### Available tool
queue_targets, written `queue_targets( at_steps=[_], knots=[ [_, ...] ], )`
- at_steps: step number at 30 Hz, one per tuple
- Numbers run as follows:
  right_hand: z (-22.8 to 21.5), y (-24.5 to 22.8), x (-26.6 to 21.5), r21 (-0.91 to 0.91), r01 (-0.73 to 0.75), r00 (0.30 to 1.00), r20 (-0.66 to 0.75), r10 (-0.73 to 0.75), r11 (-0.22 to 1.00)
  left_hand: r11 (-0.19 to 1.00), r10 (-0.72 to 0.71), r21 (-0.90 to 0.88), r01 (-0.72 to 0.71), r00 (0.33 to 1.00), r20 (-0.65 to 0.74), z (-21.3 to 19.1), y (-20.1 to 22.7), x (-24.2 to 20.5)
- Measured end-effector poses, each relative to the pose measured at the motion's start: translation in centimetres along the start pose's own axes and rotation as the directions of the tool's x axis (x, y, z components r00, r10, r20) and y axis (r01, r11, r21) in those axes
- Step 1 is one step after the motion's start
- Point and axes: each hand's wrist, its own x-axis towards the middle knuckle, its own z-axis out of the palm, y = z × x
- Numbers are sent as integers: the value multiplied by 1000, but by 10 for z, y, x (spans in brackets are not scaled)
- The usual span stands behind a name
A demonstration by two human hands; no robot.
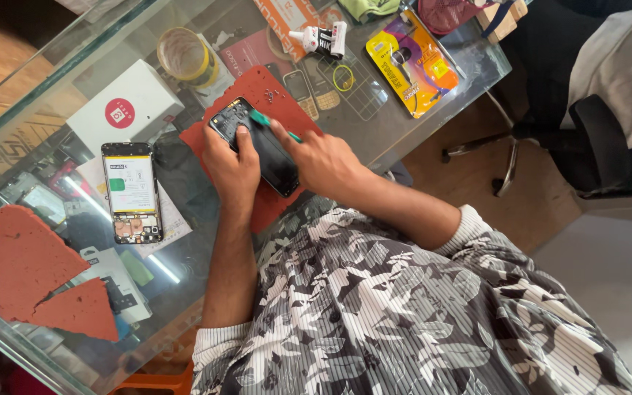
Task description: The person cleans and wipes the internal components and case of a disassembled mobile phone using a brush and a cloth.
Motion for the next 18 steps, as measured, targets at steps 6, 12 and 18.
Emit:
queue_targets(
  at_steps=[6,12,18],
  knots=[
    [25,0,21,-2,48,983,-180,-48,999,998,24,64,-24,1000,-2,0,-2,2],
    [-1,0,-26,-88,33,998,65,-28,996,999,1,-39,-2,1000,-13,1,2,1],
    [1,-7,-24,-80,31,999,28,-29,996,998,61,-23,-62,998,-19,1,0,1]
  ],
)
